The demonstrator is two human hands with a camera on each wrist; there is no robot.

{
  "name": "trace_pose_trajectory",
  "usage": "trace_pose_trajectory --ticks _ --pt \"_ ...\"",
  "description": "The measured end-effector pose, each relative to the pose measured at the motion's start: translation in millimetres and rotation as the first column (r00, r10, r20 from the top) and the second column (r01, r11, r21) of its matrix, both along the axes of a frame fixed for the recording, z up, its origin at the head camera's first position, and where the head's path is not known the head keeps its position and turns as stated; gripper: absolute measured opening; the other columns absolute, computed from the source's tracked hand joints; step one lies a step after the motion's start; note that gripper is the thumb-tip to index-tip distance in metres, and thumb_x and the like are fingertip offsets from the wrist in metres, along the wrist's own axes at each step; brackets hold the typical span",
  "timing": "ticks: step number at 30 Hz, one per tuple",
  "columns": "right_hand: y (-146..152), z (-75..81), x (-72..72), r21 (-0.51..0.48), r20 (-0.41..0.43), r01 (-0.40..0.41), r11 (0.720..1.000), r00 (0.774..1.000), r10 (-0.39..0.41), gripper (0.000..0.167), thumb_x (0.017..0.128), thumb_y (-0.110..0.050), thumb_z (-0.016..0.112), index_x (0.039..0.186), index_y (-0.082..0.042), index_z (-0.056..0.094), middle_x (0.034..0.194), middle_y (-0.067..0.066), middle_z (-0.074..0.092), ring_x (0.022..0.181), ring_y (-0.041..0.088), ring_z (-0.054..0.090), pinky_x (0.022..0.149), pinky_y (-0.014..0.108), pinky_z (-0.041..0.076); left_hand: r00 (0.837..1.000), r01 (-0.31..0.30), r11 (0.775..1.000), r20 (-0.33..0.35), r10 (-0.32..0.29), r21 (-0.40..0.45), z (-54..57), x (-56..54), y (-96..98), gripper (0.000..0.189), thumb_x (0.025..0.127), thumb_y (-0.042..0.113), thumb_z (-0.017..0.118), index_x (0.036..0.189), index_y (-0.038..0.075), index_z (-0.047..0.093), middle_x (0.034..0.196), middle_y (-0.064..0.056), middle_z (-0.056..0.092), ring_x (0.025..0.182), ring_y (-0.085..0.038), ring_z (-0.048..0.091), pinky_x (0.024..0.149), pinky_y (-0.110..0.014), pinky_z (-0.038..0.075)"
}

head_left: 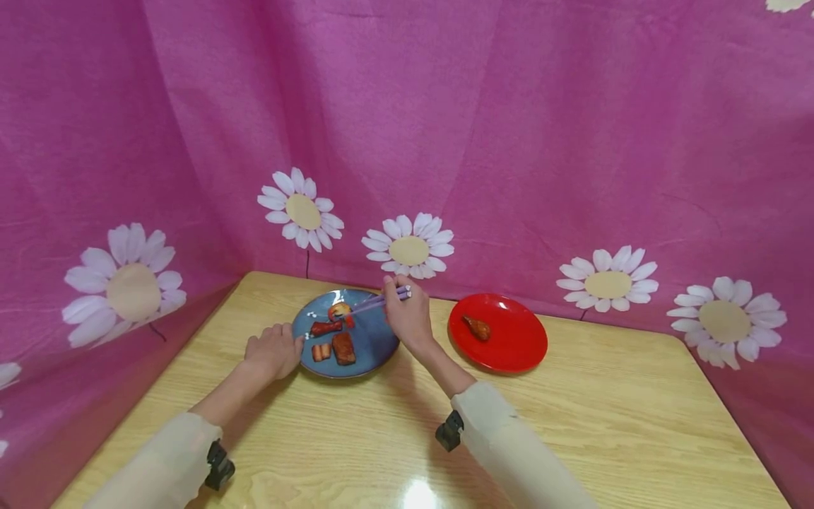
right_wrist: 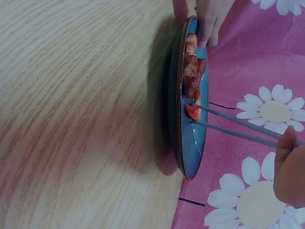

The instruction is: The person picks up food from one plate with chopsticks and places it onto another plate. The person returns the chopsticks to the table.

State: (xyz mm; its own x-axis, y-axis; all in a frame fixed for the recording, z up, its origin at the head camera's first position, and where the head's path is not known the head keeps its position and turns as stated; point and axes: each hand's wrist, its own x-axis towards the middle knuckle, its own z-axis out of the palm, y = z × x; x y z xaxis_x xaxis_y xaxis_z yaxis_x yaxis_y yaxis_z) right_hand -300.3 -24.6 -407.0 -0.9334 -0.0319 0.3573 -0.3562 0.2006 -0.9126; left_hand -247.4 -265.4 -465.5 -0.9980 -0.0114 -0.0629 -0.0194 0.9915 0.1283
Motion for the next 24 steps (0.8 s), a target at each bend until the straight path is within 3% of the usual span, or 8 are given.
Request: trace_pose_trajectory --ticks 4,12,21,24 --pt "0.6 -1.8 -1.6 -0.001 -0.009 0.026 1.0 1.0 -0.026 0.036 0.102 -0.028 0.056 0.081 -0.001 0.064 0.056 0.004 0.057 0.045 0.015 0.056 0.044 0.028 0.049 1.0 -0.003 1.0 0.002 0.003 0.0 -0.2 -0.3 -1.0 0.041 0.105 0.029 0.039 0.111 -0.012 0.048 0.101 -0.024 0.053 0.102 -0.041 0.055 0.082 -0.057 0.045" --pt "5.8 -7.9 -5.2 0.009 -0.069 0.128 0.992 0.989 -0.127 0.031 0.102 -0.02 0.055 0.077 -0.006 0.065 0.059 0.004 0.061 0.052 0.014 0.059 0.047 0.026 0.044 1.0 0.001 1.0 0.012 -0.001 0.014 -0.8 -0.8 -0.5 0.045 0.106 0.029 0.038 0.116 -0.013 0.048 0.103 -0.024 0.054 0.103 -0.041 0.055 0.085 -0.058 0.045" --pt "17.7 -1.6 -3.8 -0.059 -0.086 0.107 0.992 0.99 -0.112 0.034 0.103 -0.02 0.053 0.081 0.005 0.063 0.059 0.016 0.059 0.045 0.013 0.052 0.042 0.023 0.041 1.0 -0.005 1.0 0.011 0.005 0.013 0.3 -0.2 -0.6 0.043 0.106 0.029 0.038 0.112 -0.012 0.049 0.102 -0.024 0.054 0.102 -0.041 0.055 0.083 -0.058 0.045" --pt "23.7 2.0 -3.1 -0.092 -0.08 0.111 0.99 0.99 -0.118 0.033 0.103 -0.019 0.053 0.08 0.003 0.063 0.058 0.015 0.058 0.042 0.012 0.051 0.041 0.022 0.042 1.0 -0.005 1.0 0.013 0.005 0.01 1.3 0.1 -1.0 0.043 0.106 0.029 0.039 0.112 -0.012 0.049 0.102 -0.024 0.054 0.102 -0.041 0.055 0.083 -0.057 0.045"
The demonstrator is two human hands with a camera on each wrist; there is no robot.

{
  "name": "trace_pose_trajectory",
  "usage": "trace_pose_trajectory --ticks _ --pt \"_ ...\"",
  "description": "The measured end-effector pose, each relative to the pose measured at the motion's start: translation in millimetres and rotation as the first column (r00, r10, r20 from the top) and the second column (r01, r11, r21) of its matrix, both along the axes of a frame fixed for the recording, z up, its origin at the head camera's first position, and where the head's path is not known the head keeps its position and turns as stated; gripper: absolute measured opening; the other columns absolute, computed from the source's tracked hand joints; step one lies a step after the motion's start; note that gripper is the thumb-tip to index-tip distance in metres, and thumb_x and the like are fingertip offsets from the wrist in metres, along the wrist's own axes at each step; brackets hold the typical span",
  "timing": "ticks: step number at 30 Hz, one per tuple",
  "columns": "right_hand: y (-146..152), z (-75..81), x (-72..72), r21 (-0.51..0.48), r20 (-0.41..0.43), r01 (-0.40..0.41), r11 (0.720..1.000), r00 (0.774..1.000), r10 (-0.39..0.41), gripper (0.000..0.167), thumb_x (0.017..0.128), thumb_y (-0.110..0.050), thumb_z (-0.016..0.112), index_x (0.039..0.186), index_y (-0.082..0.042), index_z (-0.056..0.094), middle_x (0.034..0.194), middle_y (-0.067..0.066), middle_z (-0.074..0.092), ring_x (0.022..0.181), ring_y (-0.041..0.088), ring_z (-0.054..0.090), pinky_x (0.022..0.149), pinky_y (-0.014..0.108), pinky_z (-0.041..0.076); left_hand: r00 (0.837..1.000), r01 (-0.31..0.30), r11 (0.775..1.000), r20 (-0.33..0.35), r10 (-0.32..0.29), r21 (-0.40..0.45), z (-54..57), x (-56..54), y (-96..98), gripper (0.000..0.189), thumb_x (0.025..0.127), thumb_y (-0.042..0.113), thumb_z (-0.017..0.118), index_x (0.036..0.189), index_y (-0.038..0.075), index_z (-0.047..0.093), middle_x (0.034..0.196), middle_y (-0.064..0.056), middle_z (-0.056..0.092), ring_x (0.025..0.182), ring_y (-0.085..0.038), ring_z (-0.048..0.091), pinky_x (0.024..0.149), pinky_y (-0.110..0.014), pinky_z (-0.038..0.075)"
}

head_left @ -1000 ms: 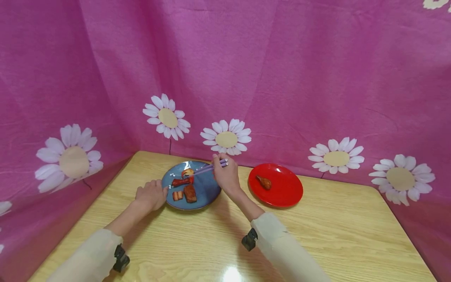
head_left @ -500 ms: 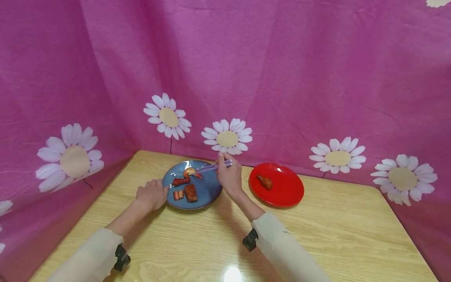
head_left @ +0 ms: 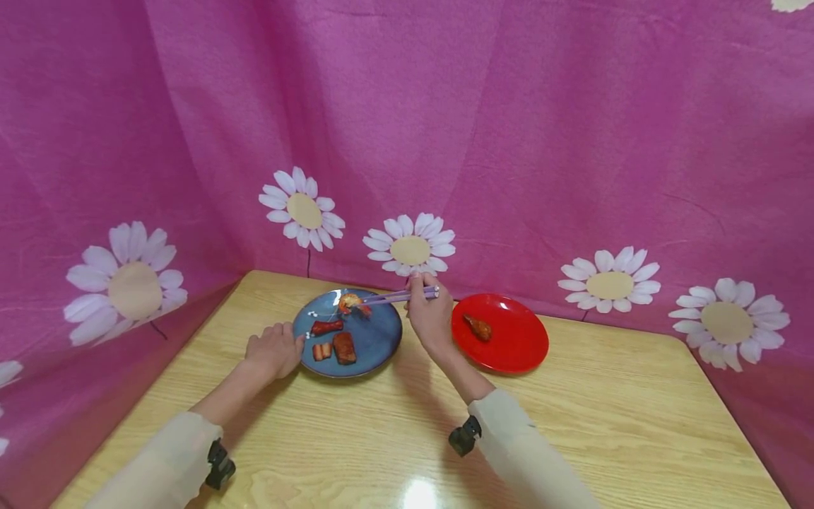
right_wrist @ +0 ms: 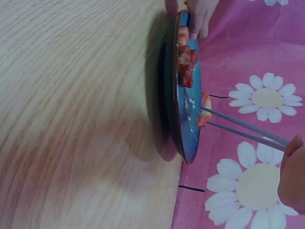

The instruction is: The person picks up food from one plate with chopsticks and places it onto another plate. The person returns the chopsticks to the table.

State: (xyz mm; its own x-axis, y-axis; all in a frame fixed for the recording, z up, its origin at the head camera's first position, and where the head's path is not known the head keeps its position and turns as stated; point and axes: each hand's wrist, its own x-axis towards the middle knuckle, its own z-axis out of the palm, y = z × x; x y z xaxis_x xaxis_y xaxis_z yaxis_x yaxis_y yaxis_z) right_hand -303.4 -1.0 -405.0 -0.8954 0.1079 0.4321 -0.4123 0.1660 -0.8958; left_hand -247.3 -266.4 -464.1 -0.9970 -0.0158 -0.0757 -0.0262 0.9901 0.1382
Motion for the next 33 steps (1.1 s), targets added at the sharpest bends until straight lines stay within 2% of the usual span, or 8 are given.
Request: trace_pose_trajectory --ticks 2,7,11,16,18,23,29,33 --pt "5.2 2.4 0.4 -0.013 0.0 0.012 1.0 1.0 -0.012 0.033 0.103 -0.019 0.054 0.08 0.002 0.063 0.057 0.013 0.058 0.043 0.013 0.052 0.041 0.022 0.043 1.0 0.002 1.0 0.001 -0.002 0.0 1.5 0.3 0.5 0.042 0.106 0.029 0.039 0.112 -0.012 0.049 0.102 -0.023 0.054 0.102 -0.041 0.055 0.083 -0.057 0.045" --pt "19.6 8.6 1.3 -0.029 -0.014 0.026 0.999 1.0 -0.026 0.035 0.103 -0.022 0.054 0.081 0.004 0.064 0.059 0.017 0.06 0.045 0.02 0.055 0.042 0.023 0.044 1.0 0.004 1.0 0.005 -0.004 0.0 3.3 1.3 1.3 0.043 0.106 0.028 0.039 0.113 -0.013 0.048 0.102 -0.023 0.053 0.101 -0.04 0.054 0.083 -0.057 0.045" --pt "30.9 14.2 3.0 -0.034 -0.032 0.032 0.999 0.999 -0.033 0.037 0.103 -0.024 0.054 0.081 0.003 0.064 0.06 0.02 0.06 0.045 0.015 0.055 0.043 0.022 0.045 1.0 0.01 1.0 -0.001 -0.01 -0.001 2.5 1.5 1.1 0.042 0.106 0.029 0.04 0.111 -0.012 0.049 0.099 -0.023 0.053 0.098 -0.04 0.054 0.082 -0.056 0.045" --pt "41.5 20.9 8.3 -0.074 -0.011 0.029 0.997 0.999 -0.03 0.036 0.103 -0.027 0.056 0.081 0.001 0.064 0.061 0.019 0.058 0.051 0.023 0.058 0.044 0.022 0.047 1.0 0.016 1.0 -0.012 -0.017 -0.012 -1.8 0.0 -1.0 0.042 0.105 0.029 0.04 0.11 -0.011 0.049 0.098 -0.022 0.052 0.097 -0.038 0.054 0.08 -0.055 0.045" --pt "43.7 31.3 18.3 -0.114 0.012 0.01 0.993 1.0 -0.009 0.037 0.104 -0.024 0.055 0.083 0.006 0.063 0.062 0.022 0.057 0.054 0.027 0.058 0.046 0.022 0.047 1.0 0.019 1.0 -0.018 -0.019 -0.017 -4.5 -0.9 -2.4 0.041 0.105 0.029 0.04 0.109 -0.011 0.049 0.098 -0.021 0.052 0.096 -0.038 0.054 0.08 -0.054 0.045" --pt "50.0 55.6 42.0 -0.128 0.044 0.001 0.992 0.999 0.005 0.033 0.104 -0.014 0.052 0.087 0.013 0.059 0.066 0.028 0.055 0.054 0.02 0.055 0.049 0.022 0.047 0.999 0.031 0.999 -0.037 -0.032 -0.019 -6.3 -1.6 -4.6 0.04 0.105 0.029 0.041 0.108 -0.01 0.049 0.097 -0.02 0.052 0.095 -0.037 0.053 0.079 -0.054 0.045" --pt "62.7 60.9 45.1 -0.106 0.044 -0.004 0.994 0.999 0.008 0.033 0.105 -0.014 0.049 0.086 0.01 0.059 0.058 0.0 0.055 0.051 0.011 0.055 0.05 0.022 0.049 0.998 0.046 0.999 -0.042 -0.046 -0.018 -5.4 -1.1 -5.1 0.04 0.105 0.029 0.041 0.108 -0.01 0.049 0.095 -0.018 0.052 0.095 -0.036 0.053 0.079 -0.053 0.045" --pt "70.7 63.7 47.3 -0.116 0.061 0.011 0.993 0.998 -0.004 0.034 0.105 -0.016 0.049 0.086 0.01 0.059 0.057 0.002 0.056 0.048 0.009 0.054 0.047 0.02 0.047 0.998 0.052 0.999 -0.042 -0.052 -0.017 -6.4 -1.1 -5.1 0.039 0.105 0.029 0.041 0.107 -0.009 0.049 0.093 -0.017 0.051 0.092 -0.035 0.053 0.078 -0.053 0.046"
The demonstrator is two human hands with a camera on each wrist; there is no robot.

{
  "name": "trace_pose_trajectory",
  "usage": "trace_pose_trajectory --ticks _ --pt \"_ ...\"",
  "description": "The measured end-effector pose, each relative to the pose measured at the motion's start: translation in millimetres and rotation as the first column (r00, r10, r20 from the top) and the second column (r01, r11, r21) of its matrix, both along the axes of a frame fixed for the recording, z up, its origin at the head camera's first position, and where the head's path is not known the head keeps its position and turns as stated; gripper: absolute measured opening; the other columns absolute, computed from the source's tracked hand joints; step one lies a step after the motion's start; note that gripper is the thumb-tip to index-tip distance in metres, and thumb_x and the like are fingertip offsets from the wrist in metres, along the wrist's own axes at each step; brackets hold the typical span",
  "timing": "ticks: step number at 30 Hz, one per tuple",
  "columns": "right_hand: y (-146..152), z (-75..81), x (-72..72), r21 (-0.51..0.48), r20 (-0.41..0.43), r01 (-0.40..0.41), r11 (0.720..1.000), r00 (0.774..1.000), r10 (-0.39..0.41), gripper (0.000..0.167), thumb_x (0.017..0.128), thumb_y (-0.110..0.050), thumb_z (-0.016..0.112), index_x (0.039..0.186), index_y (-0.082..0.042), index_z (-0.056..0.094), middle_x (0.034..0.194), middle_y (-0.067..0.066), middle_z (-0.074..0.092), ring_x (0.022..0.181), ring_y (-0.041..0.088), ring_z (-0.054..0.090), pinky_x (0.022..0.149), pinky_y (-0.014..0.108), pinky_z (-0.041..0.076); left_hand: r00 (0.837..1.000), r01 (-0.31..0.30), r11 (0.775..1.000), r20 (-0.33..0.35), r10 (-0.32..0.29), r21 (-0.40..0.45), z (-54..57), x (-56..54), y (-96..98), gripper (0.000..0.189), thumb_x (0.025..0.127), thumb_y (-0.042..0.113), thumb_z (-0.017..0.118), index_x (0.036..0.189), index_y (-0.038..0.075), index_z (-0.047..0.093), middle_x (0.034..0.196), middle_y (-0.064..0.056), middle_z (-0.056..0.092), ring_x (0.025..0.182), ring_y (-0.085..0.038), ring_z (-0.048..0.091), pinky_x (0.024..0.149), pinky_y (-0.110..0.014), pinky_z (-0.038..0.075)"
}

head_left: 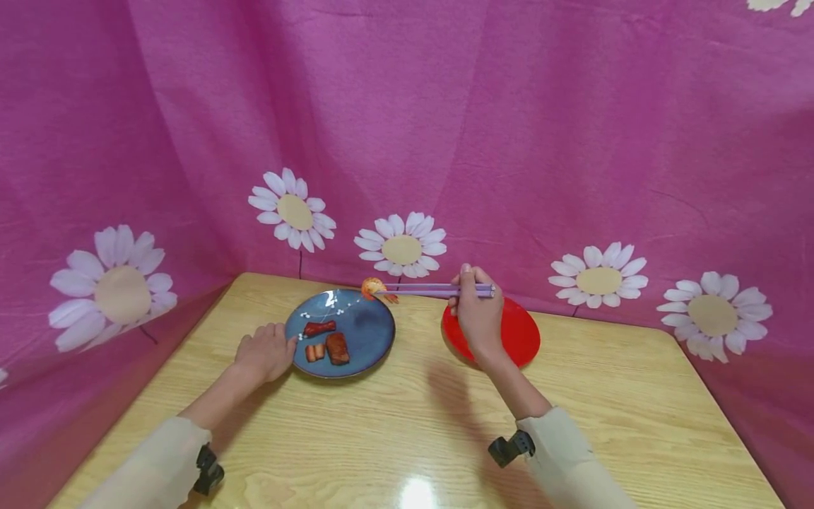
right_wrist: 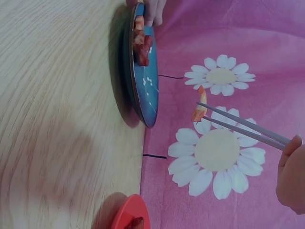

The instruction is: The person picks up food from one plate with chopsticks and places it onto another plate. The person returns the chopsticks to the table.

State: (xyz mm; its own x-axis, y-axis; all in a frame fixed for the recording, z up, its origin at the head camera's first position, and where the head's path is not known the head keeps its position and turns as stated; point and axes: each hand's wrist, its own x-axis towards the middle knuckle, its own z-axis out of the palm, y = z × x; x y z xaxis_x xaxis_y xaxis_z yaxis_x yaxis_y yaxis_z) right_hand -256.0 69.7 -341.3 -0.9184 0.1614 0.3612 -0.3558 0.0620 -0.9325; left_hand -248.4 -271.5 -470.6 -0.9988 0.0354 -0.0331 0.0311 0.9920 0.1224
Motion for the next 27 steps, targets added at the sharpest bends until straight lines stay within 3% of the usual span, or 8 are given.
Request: trace_pose_trajectory --ticks 9,22,27 --pt "17.9 -2.4 0.7 -0.068 0.018 0.002 0.998 1.0 -0.001 0.035 0.105 -0.017 0.049 0.089 0.013 0.057 0.06 0.016 0.056 0.046 0.009 0.052 0.043 0.019 0.045 1.0 0.006 1.0 -0.015 -0.006 0.008 0.6 -0.2 -0.2 0.039 0.105 0.029 0.041 0.107 -0.01 0.049 0.093 -0.017 0.051 0.092 -0.035 0.053 0.078 -0.053 0.046" --pt "48.5 -0.8 -3.7 -0.042 -0.05 0.087 0.995 0.995 -0.089 0.036 0.105 -0.013 0.047 0.086 0.017 0.057 0.058 0.006 0.057 0.047 0.007 0.055 0.046 0.019 0.047 1.0 0.005 0.999 -0.023 -0.004 0.037 -0.8 1.4 -1.0 0.039 0.105 0.029 0.042 0.108 -0.01 0.049 0.094 -0.018 0.052 0.094 -0.036 0.054 0.077 -0.053 0.046" --pt "64.1 -9.0 -13.2 -0.04 -0.034 0.108 0.993 0.993 -0.11 0.036 0.105 -0.014 0.046 0.087 0.014 0.057 0.057 0.001 0.056 0.047 0.007 0.055 0.045 0.018 0.047 1.0 -0.001 0.999 -0.027 0.003 0.047 -1.9 1.5 -0.9 0.039 0.104 0.028 0.042 0.107 -0.009 0.049 0.094 -0.018 0.052 0.094 -0.036 0.054 0.077 -0.053 0.045"
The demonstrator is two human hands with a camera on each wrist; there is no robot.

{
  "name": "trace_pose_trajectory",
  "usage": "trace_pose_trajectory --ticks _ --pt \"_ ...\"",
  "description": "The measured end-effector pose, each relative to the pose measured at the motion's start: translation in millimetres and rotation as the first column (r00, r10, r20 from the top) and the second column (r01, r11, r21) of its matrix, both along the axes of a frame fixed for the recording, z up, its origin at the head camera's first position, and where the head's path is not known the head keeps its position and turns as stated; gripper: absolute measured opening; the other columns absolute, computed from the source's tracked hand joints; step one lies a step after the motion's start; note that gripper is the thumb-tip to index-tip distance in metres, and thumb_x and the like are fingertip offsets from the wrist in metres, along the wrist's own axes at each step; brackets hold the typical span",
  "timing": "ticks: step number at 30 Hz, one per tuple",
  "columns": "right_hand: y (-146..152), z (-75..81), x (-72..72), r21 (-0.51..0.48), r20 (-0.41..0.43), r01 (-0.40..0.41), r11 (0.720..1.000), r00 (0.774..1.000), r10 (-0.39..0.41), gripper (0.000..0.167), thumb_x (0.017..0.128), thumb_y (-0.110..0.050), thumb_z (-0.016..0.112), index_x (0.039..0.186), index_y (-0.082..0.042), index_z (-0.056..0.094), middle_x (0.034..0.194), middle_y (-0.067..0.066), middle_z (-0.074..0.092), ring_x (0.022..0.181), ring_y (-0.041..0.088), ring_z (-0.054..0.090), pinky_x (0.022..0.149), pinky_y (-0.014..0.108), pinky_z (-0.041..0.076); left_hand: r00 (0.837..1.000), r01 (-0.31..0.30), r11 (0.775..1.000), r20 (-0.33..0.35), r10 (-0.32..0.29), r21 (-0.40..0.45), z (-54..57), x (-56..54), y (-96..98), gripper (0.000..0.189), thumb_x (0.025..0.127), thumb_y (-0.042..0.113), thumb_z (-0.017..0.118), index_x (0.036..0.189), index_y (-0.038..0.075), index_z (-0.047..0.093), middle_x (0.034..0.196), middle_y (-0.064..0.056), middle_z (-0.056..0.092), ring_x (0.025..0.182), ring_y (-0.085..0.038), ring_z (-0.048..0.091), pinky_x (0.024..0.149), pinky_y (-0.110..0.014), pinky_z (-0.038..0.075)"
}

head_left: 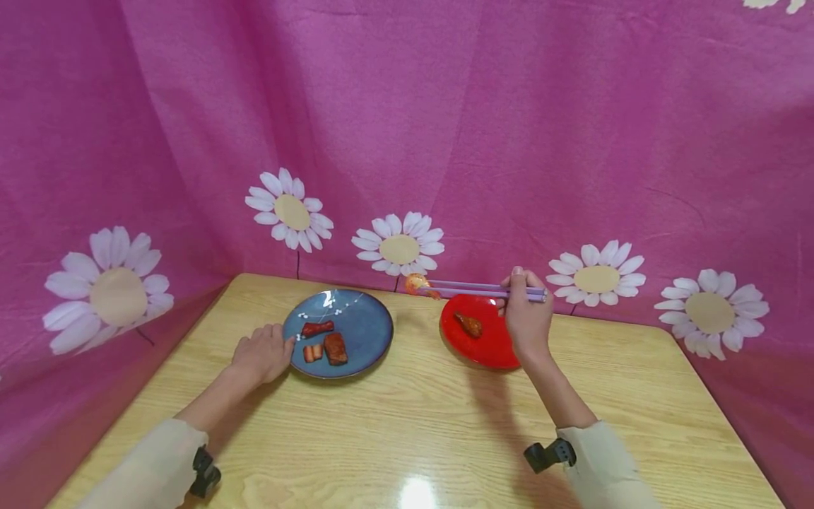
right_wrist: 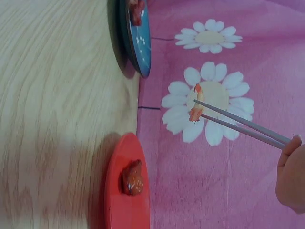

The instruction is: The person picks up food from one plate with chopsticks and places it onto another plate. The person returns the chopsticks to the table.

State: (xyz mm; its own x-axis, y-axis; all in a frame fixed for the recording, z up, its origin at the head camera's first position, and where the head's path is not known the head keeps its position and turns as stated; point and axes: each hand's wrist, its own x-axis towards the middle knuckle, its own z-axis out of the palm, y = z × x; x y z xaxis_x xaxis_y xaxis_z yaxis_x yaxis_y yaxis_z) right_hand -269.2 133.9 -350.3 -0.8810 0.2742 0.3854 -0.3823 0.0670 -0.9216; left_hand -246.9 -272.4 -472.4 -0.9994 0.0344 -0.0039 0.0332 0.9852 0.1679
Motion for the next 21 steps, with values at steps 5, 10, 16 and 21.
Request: trace_pose_trajectory --ticks 5,10,16,21 --pt "17.2 -15.5 -15.9 -0.021 0.01 0.029 0.999 1.0 -0.028 0.037 0.105 -0.02 0.049 0.086 0.01 0.058 0.059 0.006 0.058 0.047 0.006 0.054 0.045 0.018 0.046 1.0 -0.004 1.0 -0.005 0.004 0.001 -0.8 -0.4 0.1 0.038 0.104 0.028 0.043 0.107 -0.01 0.049 0.094 -0.018 0.052 0.094 -0.037 0.054 0.076 -0.053 0.045" --pt "28.5 -22.1 -20.9 -0.023 0.003 0.071 0.997 0.997 -0.071 0.039 0.105 -0.024 0.05 0.085 0.008 0.059 0.057 0.004 0.058 0.046 0.005 0.054 0.044 0.018 0.046 1.0 -0.005 1.0 -0.011 0.005 0.0 -1.6 -1.1 0.2 0.039 0.104 0.028 0.043 0.108 -0.01 0.05 0.095 -0.019 0.053 0.095 -0.038 0.055 0.077 -0.054 0.045" --pt "36.4 -16.6 -14.2 -0.04 0.002 0.082 0.996 0.997 -0.082 0.038 0.104 -0.017 0.048 0.086 0.015 0.057 0.056 0.004 0.058 0.045 0.005 0.053 0.044 0.018 0.045 1.0 0.003 1.0 -0.018 -0.003 -0.011 -2.0 -1.6 0.1 0.039 0.104 0.028 0.043 0.107 -0.01 0.05 0.094 -0.018 0.053 0.093 -0.037 0.055 0.076 -0.054 0.046" --pt "38.0 -4.2 -0.2 -0.032 0.0 0.088 0.996 0.996 -0.088 0.038 0.103 -0.013 0.047 0.089 0.021 0.054 0.055 0.0 0.058 0.045 0.005 0.053 0.044 0.016 0.044 1.0 0.001 1.0 -0.011 -0.001 -0.014 -1.6 -1.1 -0.5 0.039 0.104 0.028 0.043 0.108 -0.01 0.05 0.093 -0.018 0.052 0.092 -0.036 0.054 0.077 -0.053 0.046"
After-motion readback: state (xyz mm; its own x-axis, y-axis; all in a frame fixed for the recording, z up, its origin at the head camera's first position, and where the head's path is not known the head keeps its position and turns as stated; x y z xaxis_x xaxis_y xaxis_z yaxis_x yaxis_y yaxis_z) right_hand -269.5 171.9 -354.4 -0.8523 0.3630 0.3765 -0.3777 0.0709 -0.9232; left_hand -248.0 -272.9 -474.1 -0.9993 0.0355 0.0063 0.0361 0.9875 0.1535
